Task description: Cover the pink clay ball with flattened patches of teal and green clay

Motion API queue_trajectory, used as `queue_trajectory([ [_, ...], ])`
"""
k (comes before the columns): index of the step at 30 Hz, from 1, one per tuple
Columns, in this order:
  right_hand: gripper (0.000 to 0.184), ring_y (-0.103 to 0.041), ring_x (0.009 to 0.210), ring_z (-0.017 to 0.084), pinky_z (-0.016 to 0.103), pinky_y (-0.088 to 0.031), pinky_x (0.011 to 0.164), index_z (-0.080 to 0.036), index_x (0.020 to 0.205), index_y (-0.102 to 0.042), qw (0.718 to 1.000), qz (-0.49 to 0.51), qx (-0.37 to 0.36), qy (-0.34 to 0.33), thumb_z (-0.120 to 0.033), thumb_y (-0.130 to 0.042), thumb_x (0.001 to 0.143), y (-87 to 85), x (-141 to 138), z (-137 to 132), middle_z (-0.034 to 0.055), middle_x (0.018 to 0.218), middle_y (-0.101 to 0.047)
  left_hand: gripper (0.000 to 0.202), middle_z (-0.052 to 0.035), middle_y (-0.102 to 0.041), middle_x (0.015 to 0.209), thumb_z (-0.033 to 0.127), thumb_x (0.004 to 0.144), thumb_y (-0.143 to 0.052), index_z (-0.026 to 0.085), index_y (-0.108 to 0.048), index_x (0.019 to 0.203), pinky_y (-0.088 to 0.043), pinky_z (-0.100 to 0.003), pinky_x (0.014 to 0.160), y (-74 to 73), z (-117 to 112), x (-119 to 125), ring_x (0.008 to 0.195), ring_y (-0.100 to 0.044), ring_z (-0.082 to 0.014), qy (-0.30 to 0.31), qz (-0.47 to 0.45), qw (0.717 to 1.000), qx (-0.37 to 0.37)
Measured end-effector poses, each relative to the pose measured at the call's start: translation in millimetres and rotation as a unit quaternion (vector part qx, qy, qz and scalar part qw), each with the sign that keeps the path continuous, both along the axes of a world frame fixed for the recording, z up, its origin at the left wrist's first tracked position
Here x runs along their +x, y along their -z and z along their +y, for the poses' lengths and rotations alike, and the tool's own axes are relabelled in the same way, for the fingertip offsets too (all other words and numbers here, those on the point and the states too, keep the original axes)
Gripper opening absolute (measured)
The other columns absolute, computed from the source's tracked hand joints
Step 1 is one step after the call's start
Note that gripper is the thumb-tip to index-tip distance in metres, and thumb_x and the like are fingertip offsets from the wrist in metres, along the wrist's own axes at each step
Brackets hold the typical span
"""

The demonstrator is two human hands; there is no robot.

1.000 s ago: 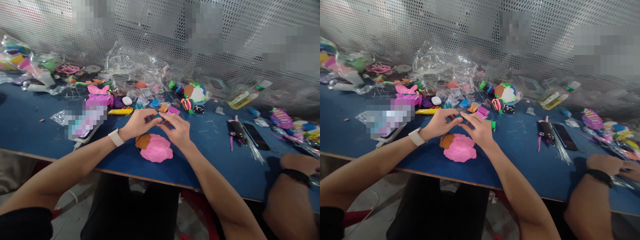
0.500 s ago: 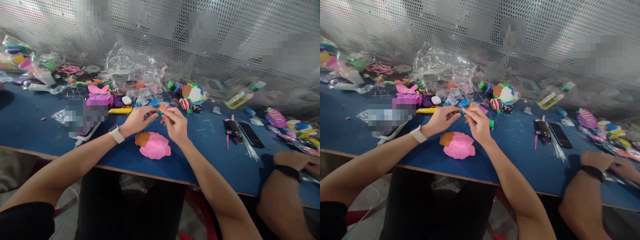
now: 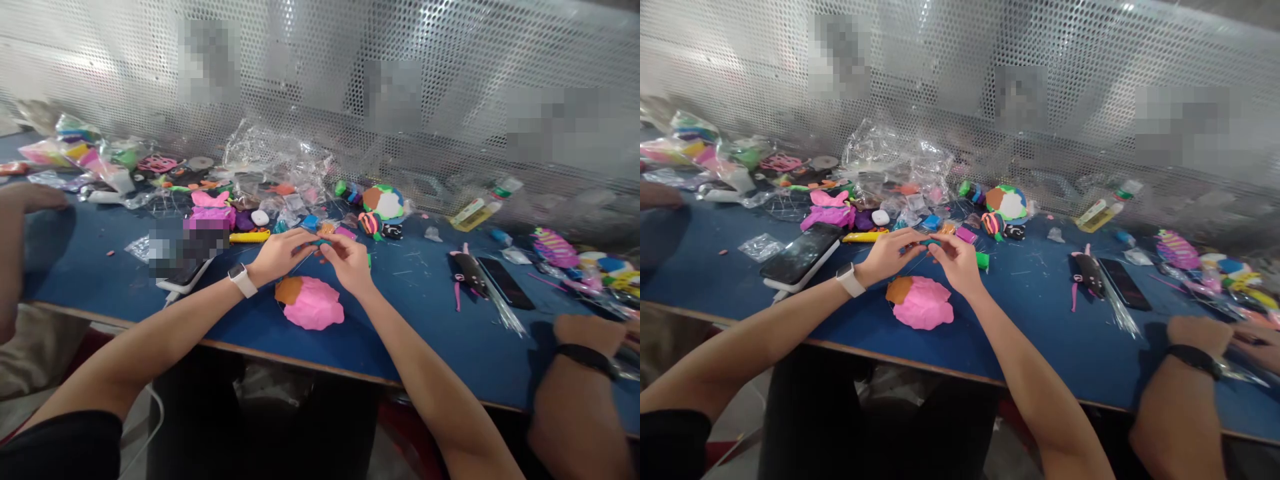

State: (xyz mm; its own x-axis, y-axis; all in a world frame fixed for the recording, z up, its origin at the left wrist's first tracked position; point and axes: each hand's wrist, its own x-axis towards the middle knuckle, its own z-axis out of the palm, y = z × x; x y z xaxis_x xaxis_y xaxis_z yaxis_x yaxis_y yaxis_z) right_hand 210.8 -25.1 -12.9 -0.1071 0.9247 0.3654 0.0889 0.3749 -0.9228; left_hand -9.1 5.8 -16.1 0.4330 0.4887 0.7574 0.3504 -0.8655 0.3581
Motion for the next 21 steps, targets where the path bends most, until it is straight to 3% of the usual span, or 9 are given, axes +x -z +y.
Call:
queue_trajectory([
  [4, 0.057, -0.082, 0.076, 0.024, 0.036, -0.068, 0.068, -0.022, 0.106, -0.087, 0.999, -0.013, 0.017, 0.039, -0.075, -0.093, 0.085, -2.6, 2.8, -1.4, 0.0046, 0.083, -0.084, 0.034, -0.0107, -0.087, 0.117, 0.037, 0.116, -0.063, 0.020, -0.080, 0.140, -0.065, -0.029, 0.076, -3.1, -6.2, 1.3, 0.079, -0.079, -0.0170, -0.009, 0.004, 0.999, -0.046],
  [8, 0.054, -0.078, 0.070, 0.020, 0.034, -0.063, 0.067, -0.021, 0.099, -0.089, 0.997, -0.047, 0.036, 0.047, -0.073, -0.093, 0.087, -3.9, 4.3, -4.7, 0.0041, 0.078, -0.083, 0.031, -0.0084, -0.088, 0.105, 0.039, 0.116, -0.064, 0.019, -0.084, 0.126, -0.061, -0.027, 0.073, -2.7, -7.0, 2.3, 0.079, -0.080, -0.0182, -0.010, 0.004, 0.997, -0.073],
  [12, 0.053, -0.077, 0.066, 0.020, 0.034, -0.064, 0.066, -0.021, 0.102, -0.089, 0.998, -0.052, 0.031, 0.036, -0.072, -0.093, 0.087, -3.2, 1.7, -6.5, 0.0035, 0.075, -0.082, 0.028, -0.0062, -0.089, 0.099, 0.039, 0.116, -0.065, 0.020, -0.085, 0.112, -0.060, -0.027, 0.076, -3.3, -5.9, 2.8, 0.079, -0.080, -0.0176, -0.021, -0.008, 0.998, -0.052],
  [17, 0.060, -0.079, 0.067, 0.021, 0.034, -0.066, 0.061, -0.022, 0.107, -0.089, 1.000, -0.003, 0.011, 0.020, -0.080, -0.079, 0.096, -3.9, -0.5, -5.3, 0.0039, 0.075, -0.082, 0.029, -0.0057, -0.087, 0.094, 0.037, 0.116, -0.062, 0.019, -0.085, 0.111, -0.060, -0.026, 0.079, -7.4, -10.7, 5.2, 0.080, -0.079, -0.0167, -0.052, -0.049, 0.996, -0.056],
  [21, 0.054, -0.078, 0.065, 0.021, 0.035, -0.066, 0.059, -0.025, 0.099, -0.090, 0.998, 0.003, 0.038, 0.042, -0.077, -0.085, 0.093, -6.2, 1.9, -3.4, 0.0032, 0.074, -0.081, 0.027, -0.0039, -0.086, 0.091, 0.042, 0.112, -0.069, 0.019, -0.083, 0.118, -0.057, -0.025, 0.070, -8.3, -15.9, 8.3, 0.071, -0.075, -0.0148, -0.041, -0.052, 0.991, -0.118],
])
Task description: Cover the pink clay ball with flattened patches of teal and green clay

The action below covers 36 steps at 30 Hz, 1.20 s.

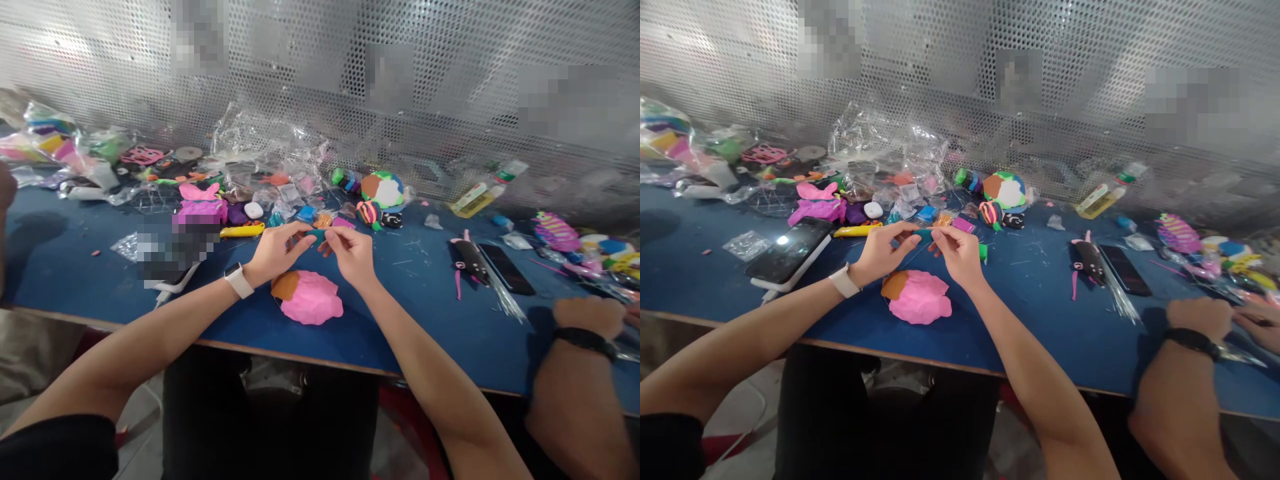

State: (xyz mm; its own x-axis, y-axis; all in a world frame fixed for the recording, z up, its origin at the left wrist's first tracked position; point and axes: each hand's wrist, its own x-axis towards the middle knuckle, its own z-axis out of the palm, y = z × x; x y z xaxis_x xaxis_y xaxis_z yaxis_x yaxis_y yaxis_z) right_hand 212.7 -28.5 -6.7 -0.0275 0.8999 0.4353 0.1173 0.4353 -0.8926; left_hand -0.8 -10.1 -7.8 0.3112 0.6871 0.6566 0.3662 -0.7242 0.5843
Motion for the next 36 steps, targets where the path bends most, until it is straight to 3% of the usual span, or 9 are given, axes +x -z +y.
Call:
queue_trajectory([
  [6, 0.045, -0.076, 0.062, 0.018, 0.033, -0.065, 0.055, -0.029, 0.099, -0.092, 0.999, -0.004, 0.033, 0.000, -0.073, -0.087, 0.094, -6.4, 1.0, -4.0, 0.0027, 0.086, -0.084, 0.019, -0.0008, -0.082, 0.084, 0.036, 0.110, -0.072, 0.019, -0.079, 0.102, -0.054, -0.024, 0.068, -5.7, -7.3, 3.8, 0.069, -0.071, -0.0134, 0.056, 0.005, 0.997, -0.061],
  [11, 0.042, -0.075, 0.061, 0.015, 0.029, -0.062, 0.051, -0.029, 0.096, -0.093, 0.999, -0.002, 0.040, -0.012, -0.070, -0.090, 0.092, -5.2, 1.5, -5.2, 0.0021, 0.087, -0.081, 0.016, -0.0008, -0.079, 0.085, 0.030, 0.113, -0.070, 0.019, -0.078, 0.105, -0.053, -0.024, 0.070, -4.0, -5.0, 3.5, 0.071, -0.069, -0.0130, 0.055, 0.007, 0.998, 0.017],
  [16, 0.035, -0.075, 0.060, 0.014, 0.029, -0.061, 0.049, -0.029, 0.092, -0.092, 0.998, -0.002, 0.056, -0.030, -0.065, -0.092, 0.093, 0.7, 2.1, -4.0, 0.0019, 0.091, -0.081, 0.026, -0.0007, -0.075, 0.081, 0.039, 0.116, -0.066, 0.020, -0.077, 0.100, -0.050, -0.026, 0.069, 2.2, 0.3, 2.5, 0.071, -0.067, -0.0143, 0.028, 0.043, 0.996, 0.077],
  [19, 0.037, -0.078, 0.064, 0.015, 0.028, -0.062, 0.051, -0.029, 0.105, -0.092, 0.998, -0.015, 0.052, -0.034, -0.062, -0.096, 0.090, 2.5, 2.2, -4.0, 0.0013, 0.094, -0.083, 0.034, 0.0013, -0.068, 0.074, 0.040, 0.116, -0.066, 0.020, -0.071, 0.089, -0.046, -0.026, 0.067, -0.5, 1.4, 2.7, 0.066, -0.062, -0.0133, 0.010, 0.036, 0.997, 0.063],
  [22, 0.045, -0.079, 0.067, 0.017, 0.030, -0.065, 0.054, -0.029, 0.115, -0.090, 0.998, -0.049, 0.029, -0.028, -0.063, -0.098, 0.087, 3.2, 3.4, -3.6, 0.0011, 0.095, -0.085, 0.037, 0.0012, -0.069, 0.074, 0.039, 0.116, -0.063, 0.019, -0.069, 0.086, -0.045, -0.026, 0.065, -5.9, 3.3, 1.6, 0.063, -0.060, -0.0122, 0.040, 0.033, 0.998, 0.030],
  [26, 0.040, -0.079, 0.069, 0.018, 0.035, -0.068, 0.061, -0.027, 0.117, -0.089, 0.995, -0.094, 0.043, 0.007, -0.059, -0.093, 0.093, 4.1, 6.5, -3.6, 0.0031, 0.101, -0.087, 0.032, -0.0021, -0.075, 0.084, 0.040, 0.114, -0.065, 0.019, -0.076, 0.093, -0.048, -0.028, 0.069, -7.7, 9.0, -1.7, 0.069, -0.064, -0.0139, 0.069, 0.045, 0.996, 0.023],
  [30, 0.045, -0.080, 0.072, 0.019, 0.040, -0.071, 0.071, -0.027, 0.131, -0.086, 0.989, -0.140, 0.051, -0.001, -0.053, -0.092, 0.094, 4.0, 7.6, -5.8, 0.0025, 0.099, -0.087, 0.022, -0.0047, -0.078, 0.092, 0.040, 0.109, -0.075, 0.019, -0.081, 0.104, -0.051, -0.029, 0.072, -3.5, 13.8, -4.0, 0.077, -0.067, -0.0163, 0.085, 0.046, 0.995, 0.040],
  [33, 0.044, -0.082, 0.074, 0.020, 0.039, -0.070, 0.073, -0.026, 0.125, -0.085, 0.990, -0.129, 0.055, 0.011, -0.052, -0.095, 0.091, 2.8, 4.9, -7.6, 0.0023, 0.097, -0.086, 0.023, -0.0058, -0.079, 0.094, 0.039, 0.110, -0.074, 0.019, -0.083, 0.103, -0.052, -0.029, 0.072, -2.1, 14.6, -4.1, 0.081, -0.069, -0.0173, 0.092, 0.027, 0.995, 0.020],
  [36, 0.046, -0.081, 0.069, 0.019, 0.036, -0.068, 0.066, -0.024, 0.115, -0.083, 0.994, -0.101, 0.030, 0.020, -0.059, -0.096, 0.088, 1.8, 0.4, -8.8, 0.0026, 0.097, -0.086, 0.027, -0.0041, -0.079, 0.088, 0.040, 0.110, -0.073, 0.019, -0.082, 0.096, -0.051, -0.028, 0.071, -2.5, 13.7, -3.3, 0.078, -0.067, -0.0157, 0.078, -0.013, 0.997, -0.003],
])
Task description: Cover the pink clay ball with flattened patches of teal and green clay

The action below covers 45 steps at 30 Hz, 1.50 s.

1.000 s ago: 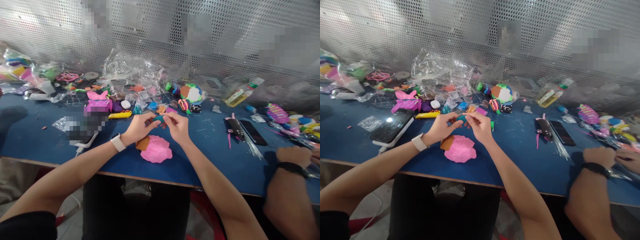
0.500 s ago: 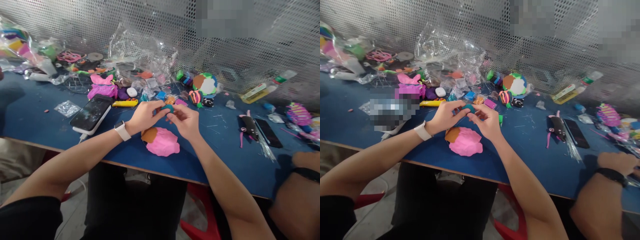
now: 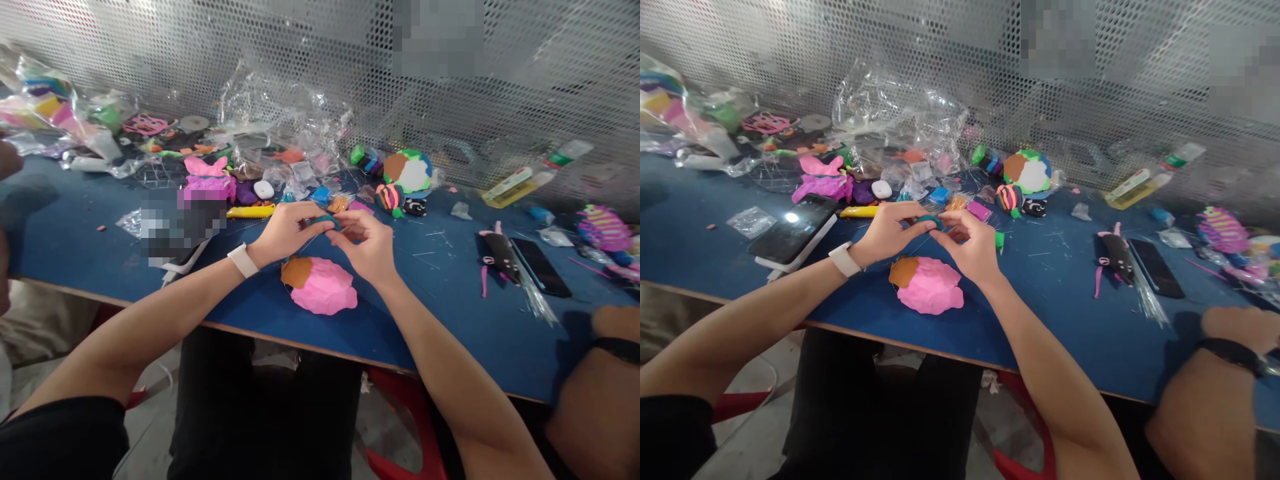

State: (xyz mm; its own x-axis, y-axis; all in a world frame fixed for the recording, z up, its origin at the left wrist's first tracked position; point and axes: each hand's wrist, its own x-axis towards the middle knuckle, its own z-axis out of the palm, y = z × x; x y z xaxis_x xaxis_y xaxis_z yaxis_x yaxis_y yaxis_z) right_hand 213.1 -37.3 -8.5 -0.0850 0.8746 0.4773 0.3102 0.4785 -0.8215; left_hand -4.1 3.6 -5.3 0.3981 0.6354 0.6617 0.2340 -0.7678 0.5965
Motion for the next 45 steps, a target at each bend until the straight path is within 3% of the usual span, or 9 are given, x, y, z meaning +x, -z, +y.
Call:
queue_trajectory([
  [6, 0.043, -0.082, 0.070, 0.019, 0.034, -0.066, 0.062, -0.025, 0.110, -0.081, 1.000, 0.029, -0.005, 0.006, -0.064, -0.091, 0.093, -1.0, -3.8, -2.1, 0.0012, 0.091, -0.084, 0.043, -0.0016, -0.073, 0.077, 0.046, 0.116, -0.062, 0.018, -0.075, 0.085, -0.044, -0.026, 0.062, -2.5, -3.5, 1.6, 0.067, -0.060, -0.0127, -0.008, 0.002, 1.000, -0.021],
  [12, 0.043, -0.082, 0.071, 0.019, 0.033, -0.067, 0.061, -0.027, 0.109, -0.081, 0.999, 0.049, -0.013, 0.001, -0.067, -0.087, 0.096, -0.6, -2.1, -0.3, 0.0019, 0.095, -0.085, 0.043, -0.0036, -0.071, 0.081, 0.037, 0.118, -0.055, 0.020, -0.067, 0.080, -0.049, -0.030, 0.071, -4.4, -4.3, 1.5, 0.073, -0.063, -0.0159, -0.016, 0.059, 0.997, 0.038],
  [19, 0.035, -0.079, 0.069, 0.016, 0.033, -0.067, 0.060, -0.030, 0.118, -0.089, 0.999, 0.017, 0.043, 0.004, -0.061, -0.078, 0.106, -4.1, -1.8, -3.6, 0.0058, 0.115, -0.083, 0.033, -0.0048, -0.071, 0.088, 0.033, 0.118, -0.056, 0.020, -0.069, 0.090, -0.054, -0.032, 0.079, 0.1, -6.6, 1.6, 0.082, -0.066, -0.0193, -0.049, 0.111, 0.990, 0.067],
  [26, 0.038, -0.078, 0.076, 0.019, 0.038, -0.072, 0.067, -0.028, 0.103, -0.091, 0.997, -0.003, 0.069, 0.018, -0.064, -0.078, 0.106, -3.8, -1.7, -6.2, 0.0055, 0.098, -0.082, 0.034, -0.0064, -0.074, 0.093, 0.038, 0.121, -0.054, 0.020, -0.073, 0.098, -0.056, -0.033, 0.082, 9.2, 1.1, -1.1, 0.091, -0.070, -0.0216, -0.019, 0.122, 0.980, 0.155],
  [30, 0.035, -0.076, 0.076, 0.019, 0.038, -0.071, 0.066, -0.032, 0.107, -0.093, 0.997, -0.016, 0.075, 0.017, -0.064, -0.079, 0.105, -5.7, -0.2, -5.2, 0.0041, 0.100, -0.082, 0.038, -0.0074, -0.075, 0.093, 0.037, 0.122, -0.050, 0.020, -0.073, 0.097, -0.057, -0.034, 0.080, 6.1, -0.4, -1.9, 0.091, -0.071, -0.0220, -0.023, 0.158, 0.970, 0.182],
  [34, 0.033, -0.077, 0.080, 0.020, 0.037, -0.070, 0.067, -0.033, 0.110, -0.092, 0.994, -0.030, 0.106, 0.016, -0.063, -0.079, 0.106, -7.4, 1.1, -3.8, 0.0037, 0.100, -0.083, 0.033, -0.0088, -0.077, 0.098, 0.037, 0.121, -0.054, 0.019, -0.075, 0.102, -0.059, -0.035, 0.084, 0.6, -4.8, -2.6, 0.096, -0.073, -0.0234, -0.039, 0.170, 0.972, 0.154],
  [39, 0.033, -0.076, 0.070, 0.019, 0.035, -0.068, 0.060, -0.030, 0.104, -0.085, 0.997, 0.033, 0.068, 0.014, -0.061, -0.092, 0.096, -4.1, 0.1, -3.7, 0.0004, 0.088, -0.080, 0.022, -0.0096, -0.081, 0.113, 0.031, 0.117, -0.061, 0.020, -0.078, 0.125, -0.062, -0.034, 0.091, -1.3, -5.9, -3.4, 0.102, -0.077, -0.0222, -0.024, 0.125, 0.986, 0.111],
  [41, 0.028, -0.077, 0.072, 0.019, 0.035, -0.070, 0.063, -0.030, 0.100, -0.085, 0.996, 0.034, 0.083, 0.007, -0.058, -0.088, 0.100, -2.9, -0.4, -4.4, 0.0015, 0.092, -0.080, 0.021, -0.0089, -0.081, 0.113, 0.028, 0.117, -0.061, 0.021, -0.079, 0.123, -0.062, -0.033, 0.090, -2.0, -6.2, -3.4, 0.100, -0.077, -0.0208, -0.021, 0.111, 0.988, 0.109],
  [45, 0.021, -0.082, 0.089, 0.023, 0.042, -0.075, 0.076, -0.031, 0.111, -0.089, 0.993, -0.008, 0.115, 0.013, -0.050, -0.079, 0.108, -4.2, 0.0, -6.0, 0.0057, 0.108, -0.084, 0.019, -0.0086, -0.081, 0.109, 0.028, 0.116, -0.061, 0.019, -0.078, 0.120, -0.060, -0.032, 0.085, -3.6, -7.6, -3.4, 0.094, -0.076, -0.0198, -0.037, 0.097, 0.988, 0.110],
])
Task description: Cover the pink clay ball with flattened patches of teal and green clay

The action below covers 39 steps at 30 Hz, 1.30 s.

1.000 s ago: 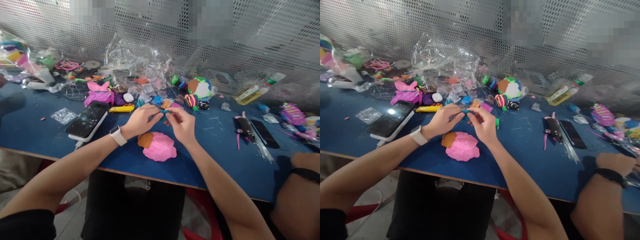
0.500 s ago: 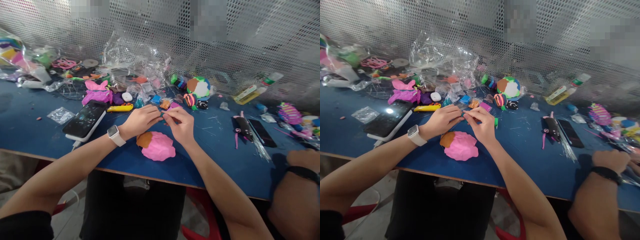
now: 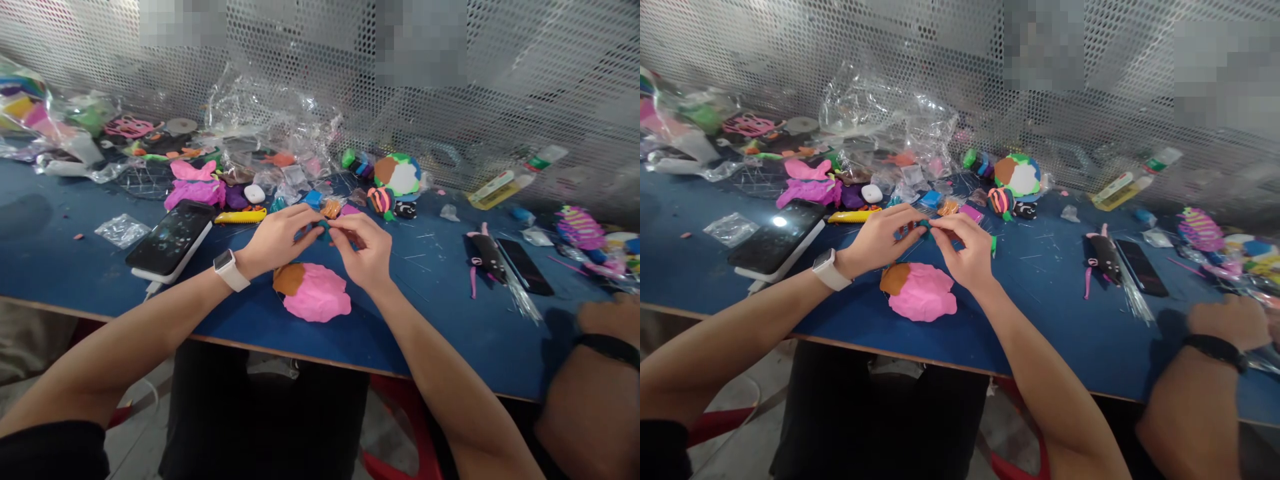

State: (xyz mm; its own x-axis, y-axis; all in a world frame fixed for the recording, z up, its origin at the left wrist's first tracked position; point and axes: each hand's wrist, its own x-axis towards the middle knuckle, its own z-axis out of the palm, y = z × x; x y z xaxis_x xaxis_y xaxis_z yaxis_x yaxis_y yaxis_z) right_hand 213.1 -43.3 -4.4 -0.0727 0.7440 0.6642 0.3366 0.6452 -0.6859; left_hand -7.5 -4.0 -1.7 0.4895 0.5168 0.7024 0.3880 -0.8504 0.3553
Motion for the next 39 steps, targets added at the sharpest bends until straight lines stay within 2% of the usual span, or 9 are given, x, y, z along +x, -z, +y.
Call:
queue_trajectory([
  [4, 0.019, -0.083, 0.095, 0.025, 0.044, -0.075, 0.083, -0.033, 0.111, -0.091, 0.999, -0.044, 0.029, 0.013, -0.045, -0.076, 0.110, -5.2, 1.9, -0.5, 0.0057, 0.110, -0.087, 0.026, -0.0071, -0.079, 0.099, 0.041, 0.116, -0.065, 0.019, -0.079, 0.114, -0.057, -0.032, 0.078, 1.9, 1.4, -0.5, 0.087, -0.074, -0.0201, -0.003, 0.015, 1.000, 0.017],
  [7, 0.022, -0.083, 0.101, 0.026, 0.045, -0.074, 0.090, -0.034, 0.111, -0.092, 0.996, -0.080, 0.047, 0.015, -0.045, -0.072, 0.112, -6.6, 3.3, 0.7, 0.0057, 0.109, -0.087, 0.031, -0.0061, -0.079, 0.093, 0.041, 0.118, -0.063, 0.020, -0.079, 0.102, -0.057, -0.032, 0.078, 3.1, 2.8, -0.2, 0.086, -0.074, -0.0199, -0.006, 0.020, 0.999, 0.029],
  [12, 0.038, -0.082, 0.101, 0.024, 0.043, -0.074, 0.086, -0.032, 0.136, -0.083, 0.999, -0.027, -0.032, 0.000, -0.052, -0.082, 0.104, 3.5, 2.6, 5.4, 0.0064, 0.121, -0.086, 0.030, -0.0062, -0.082, 0.092, 0.033, 0.118, -0.061, 0.020, -0.083, 0.101, -0.058, -0.031, 0.080, -2.6, 0.1, 1.0, 0.084, -0.074, -0.0184, -0.030, -0.028, 0.999, 0.026],
  [16, 0.033, -0.085, 0.100, 0.023, 0.044, -0.074, 0.093, -0.029, 0.129, -0.085, 0.998, 0.026, -0.058, 0.005, -0.044, -0.089, 0.099, 10.4, 2.5, 8.4, 0.0040, 0.111, -0.088, 0.031, -0.0041, -0.079, 0.085, 0.032, 0.115, -0.063, 0.019, -0.082, 0.094, -0.055, -0.029, 0.073, -7.0, -1.5, 0.9, 0.073, -0.069, -0.0156, -0.031, -0.046, 0.998, -0.002],
  [19, 0.023, -0.086, 0.095, 0.023, 0.044, -0.074, 0.091, -0.029, 0.119, -0.088, 0.999, 0.028, -0.037, 0.012, -0.035, -0.090, 0.097, 8.0, 4.8, 8.6, 0.0028, 0.106, -0.089, 0.027, -0.0022, -0.078, 0.082, 0.034, 0.113, -0.068, 0.019, -0.082, 0.096, -0.052, -0.028, 0.068, -7.1, -0.3, 0.4, 0.067, -0.066, -0.0139, -0.012, -0.046, 0.999, -0.018],
  [23, 0.014, -0.084, 0.087, 0.024, 0.043, -0.073, 0.083, -0.032, 0.111, -0.093, 0.999, -0.031, -0.006, 0.028, -0.032, -0.090, 0.098, 1.9, 9.4, 7.8, 0.0014, 0.100, -0.089, 0.031, -0.0015, -0.077, 0.079, 0.037, 0.113, -0.070, 0.020, -0.079, 0.090, -0.050, -0.028, 0.067, -4.3, 2.3, -0.2, 0.066, -0.065, -0.0139, -0.002, -0.031, 0.999, -0.033],
  [28, 0.025, -0.082, 0.093, 0.023, 0.041, -0.070, 0.086, -0.036, 0.126, -0.091, 0.993, -0.099, 0.057, 0.011, -0.026, -0.079, 0.107, 0.8, 9.4, 6.9, 0.0023, 0.105, -0.088, 0.038, -0.0028, -0.073, 0.079, 0.038, 0.117, -0.064, 0.019, -0.072, 0.085, -0.049, -0.030, 0.068, 2.2, 6.7, -1.2, 0.072, -0.068, -0.0164, 0.006, 0.003, 1.000, 0.018],
  [33, 0.037, -0.081, 0.103, 0.023, 0.040, -0.070, 0.092, -0.034, 0.145, -0.083, 0.984, -0.158, 0.083, -0.002, -0.024, -0.064, 0.115, -1.4, 6.9, 5.9, 0.0057, 0.112, -0.084, 0.040, -0.0037, -0.072, 0.081, 0.040, 0.118, -0.061, 0.019, -0.071, 0.085, -0.050, -0.031, 0.071, 2.3, 7.0, -2.9, 0.076, -0.069, -0.0181, -0.009, 0.031, 0.999, 0.030],
  [39, 0.028, -0.085, 0.105, 0.024, 0.044, -0.073, 0.097, -0.030, 0.138, -0.083, 0.992, -0.111, 0.049, 0.016, -0.034, -0.071, 0.113, 2.9, 6.6, 5.8, 0.0064, 0.122, -0.088, 0.028, -0.0043, -0.077, 0.089, 0.038, 0.117, -0.064, 0.019, -0.080, 0.103, -0.051, -0.029, 0.072, -1.3, 4.9, -2.0, 0.074, -0.070, -0.0165, -0.009, 0.019, 1.000, -0.009],
])
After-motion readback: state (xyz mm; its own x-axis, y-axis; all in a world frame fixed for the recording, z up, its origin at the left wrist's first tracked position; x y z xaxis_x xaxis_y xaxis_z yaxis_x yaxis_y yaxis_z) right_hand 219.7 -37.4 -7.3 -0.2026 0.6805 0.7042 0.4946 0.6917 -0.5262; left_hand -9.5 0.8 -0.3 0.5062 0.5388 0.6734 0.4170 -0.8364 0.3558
